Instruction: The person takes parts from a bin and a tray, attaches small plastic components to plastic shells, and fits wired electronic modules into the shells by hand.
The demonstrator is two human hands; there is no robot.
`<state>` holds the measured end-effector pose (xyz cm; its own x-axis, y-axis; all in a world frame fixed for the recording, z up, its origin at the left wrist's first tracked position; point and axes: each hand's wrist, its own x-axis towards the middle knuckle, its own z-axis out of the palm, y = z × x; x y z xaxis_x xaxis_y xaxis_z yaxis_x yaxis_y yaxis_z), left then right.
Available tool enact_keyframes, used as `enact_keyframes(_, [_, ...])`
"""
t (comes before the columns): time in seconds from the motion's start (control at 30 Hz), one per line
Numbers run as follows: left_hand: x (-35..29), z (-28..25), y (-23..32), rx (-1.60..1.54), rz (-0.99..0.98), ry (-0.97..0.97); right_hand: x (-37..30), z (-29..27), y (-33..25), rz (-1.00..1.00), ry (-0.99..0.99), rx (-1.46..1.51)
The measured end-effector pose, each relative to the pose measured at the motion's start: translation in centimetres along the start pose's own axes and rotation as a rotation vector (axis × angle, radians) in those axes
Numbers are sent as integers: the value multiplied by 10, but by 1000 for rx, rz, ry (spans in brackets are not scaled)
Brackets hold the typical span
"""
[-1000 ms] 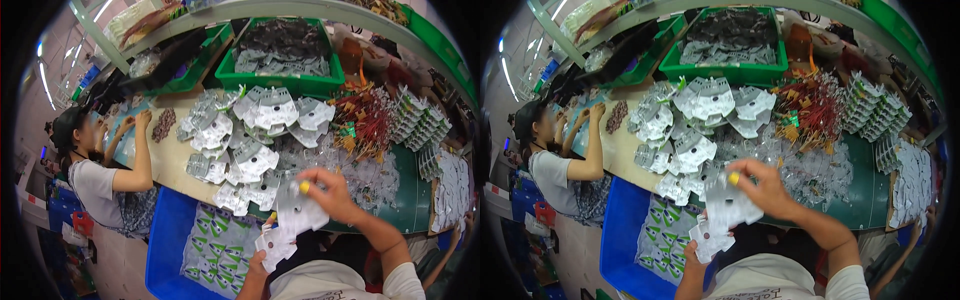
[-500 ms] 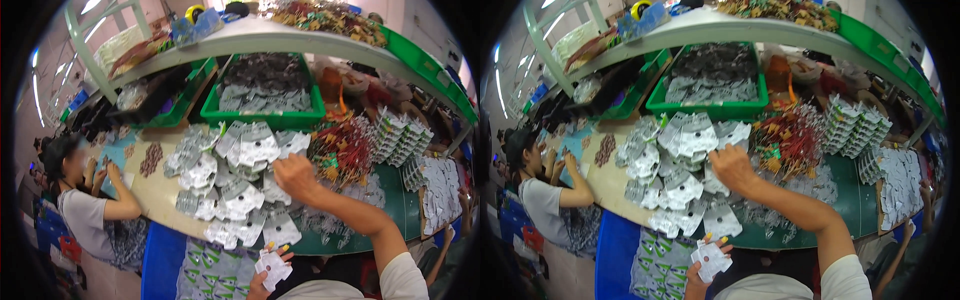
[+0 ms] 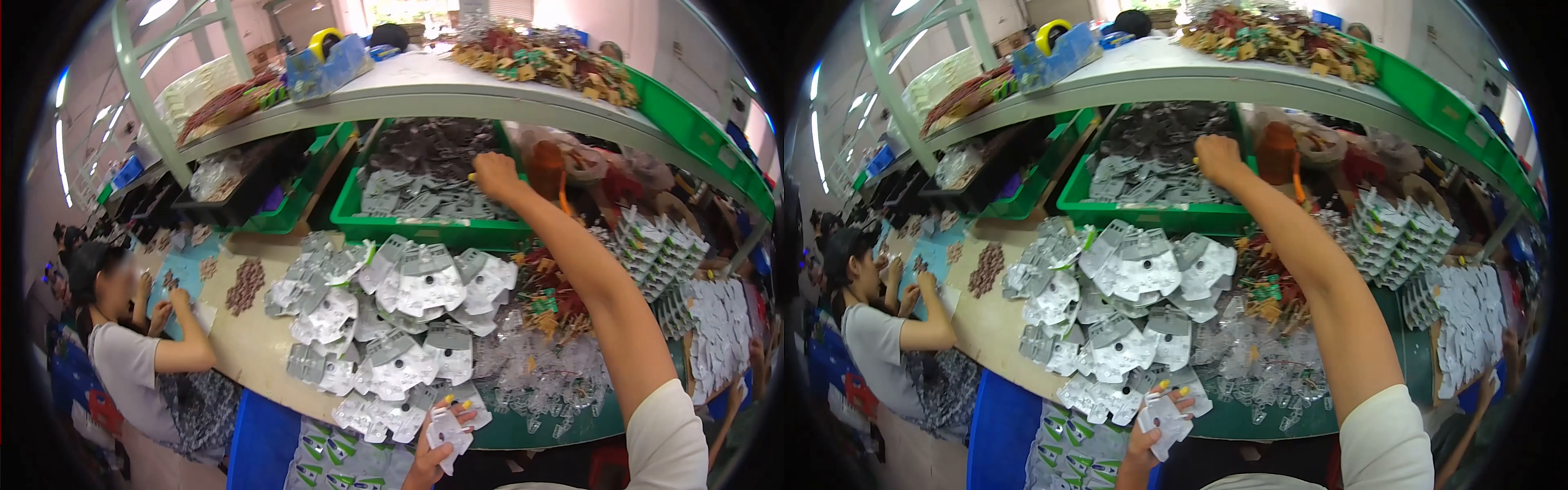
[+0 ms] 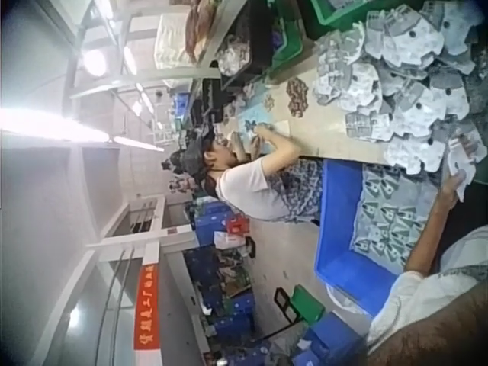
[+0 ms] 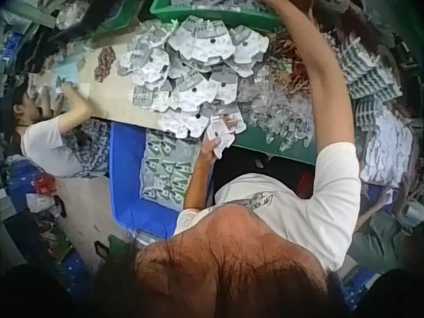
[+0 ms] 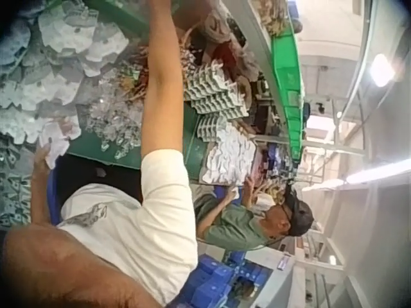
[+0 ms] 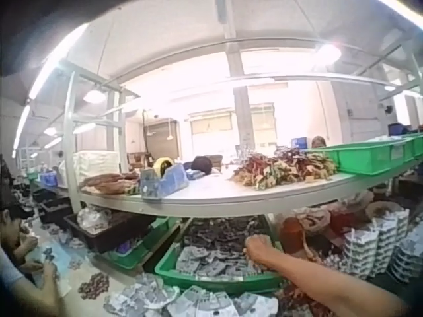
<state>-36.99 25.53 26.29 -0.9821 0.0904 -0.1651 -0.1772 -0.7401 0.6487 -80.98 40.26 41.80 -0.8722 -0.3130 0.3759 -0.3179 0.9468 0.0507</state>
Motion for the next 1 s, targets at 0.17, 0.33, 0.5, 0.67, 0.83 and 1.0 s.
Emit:
enact_keyframes(0.17, [-10,1,-5,163,16,-140,28,28,0,146,-343,-52])
enact_keyframes(0.33, [-33,6,-3,164,97,-176,23,13,14,72,-206,-75])
enact_keyframes(0.5, [-45,13,6,-87,-177,-59,-27,-48,38,-141,285,388])
enact_keyframes(0.67, [-46,33,5,-45,-196,239,-206,-127,-43,-160,-116,1089])
enact_keyframes(0.83, [-38,54,-14,357,60,170,-340,-129,-56,-326,-223,1130])
enact_keyframes(1.0, [-46,81,-24,859,383,137,-380,-95,-50,-301,-106,1092])
